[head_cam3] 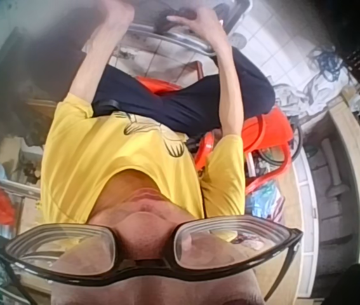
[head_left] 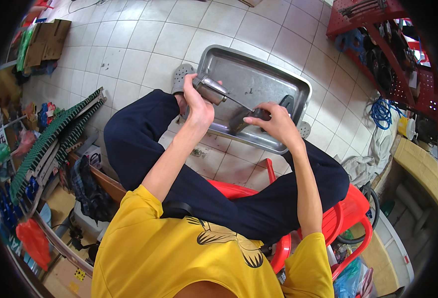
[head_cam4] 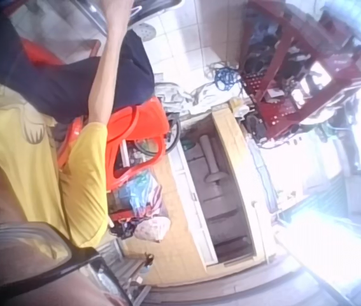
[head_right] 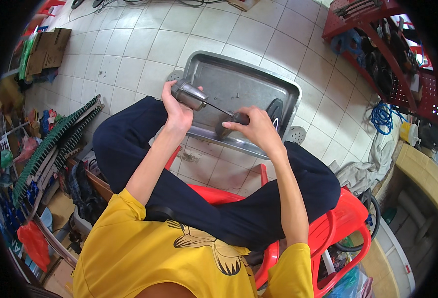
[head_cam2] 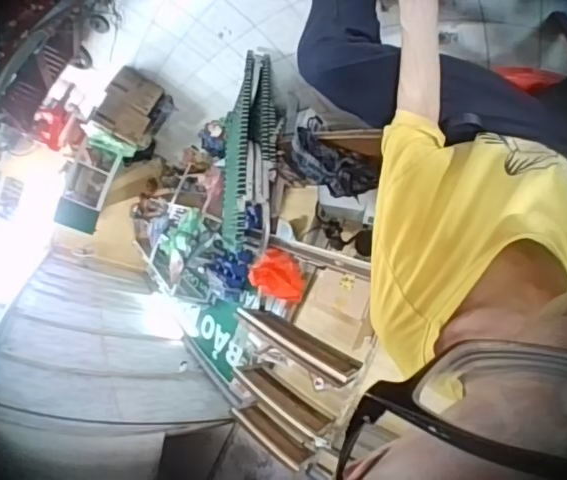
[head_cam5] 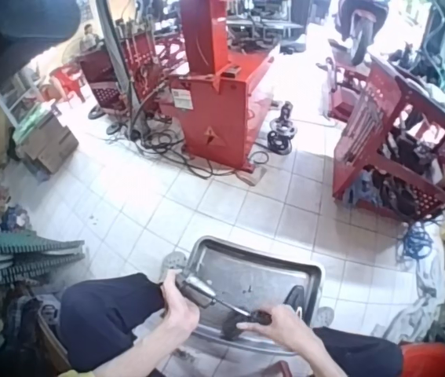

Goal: The person unscrews bolts from a metal component with a screwdriver while holding it over a metal tray.

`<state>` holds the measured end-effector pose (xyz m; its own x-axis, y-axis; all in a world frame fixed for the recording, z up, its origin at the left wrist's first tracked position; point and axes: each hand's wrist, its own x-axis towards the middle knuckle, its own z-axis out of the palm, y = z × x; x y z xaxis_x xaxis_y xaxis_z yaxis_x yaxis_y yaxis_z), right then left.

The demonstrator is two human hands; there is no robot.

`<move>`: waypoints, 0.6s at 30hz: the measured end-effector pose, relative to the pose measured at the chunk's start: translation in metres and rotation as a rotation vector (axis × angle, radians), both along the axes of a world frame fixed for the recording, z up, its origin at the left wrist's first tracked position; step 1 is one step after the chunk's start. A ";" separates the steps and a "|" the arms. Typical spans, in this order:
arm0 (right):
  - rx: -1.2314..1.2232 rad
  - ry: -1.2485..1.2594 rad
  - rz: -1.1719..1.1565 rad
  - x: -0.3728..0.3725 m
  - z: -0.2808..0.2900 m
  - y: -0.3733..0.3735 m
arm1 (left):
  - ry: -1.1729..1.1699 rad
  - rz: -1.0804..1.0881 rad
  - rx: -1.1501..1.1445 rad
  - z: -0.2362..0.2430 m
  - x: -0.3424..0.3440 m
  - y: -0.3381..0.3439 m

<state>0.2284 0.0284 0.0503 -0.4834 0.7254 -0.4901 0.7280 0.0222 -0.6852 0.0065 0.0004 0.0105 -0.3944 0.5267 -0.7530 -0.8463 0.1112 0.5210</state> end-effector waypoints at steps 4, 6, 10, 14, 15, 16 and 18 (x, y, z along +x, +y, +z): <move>-0.047 0.028 -0.024 -0.004 0.007 -0.001 | -0.002 0.022 0.010 0.007 0.000 0.002; -0.094 0.049 -0.052 -0.004 0.011 0.001 | 0.001 0.022 0.010 0.004 -0.001 0.001; -0.108 -0.006 -0.032 -0.003 0.021 0.009 | 0.001 0.026 0.001 -0.005 -0.003 0.000; -0.084 -0.053 0.030 0.004 0.023 0.015 | 0.018 0.019 0.010 -0.009 -0.004 -0.001; -0.071 -0.043 0.016 0.007 0.021 0.015 | 0.014 0.018 0.003 -0.009 -0.003 -0.001; -0.058 -0.033 0.001 0.010 0.017 0.014 | 0.010 0.018 -0.005 -0.009 -0.002 -0.001; -0.030 -0.016 -0.032 0.013 0.015 0.013 | 0.002 0.028 -0.012 -0.010 -0.001 -0.001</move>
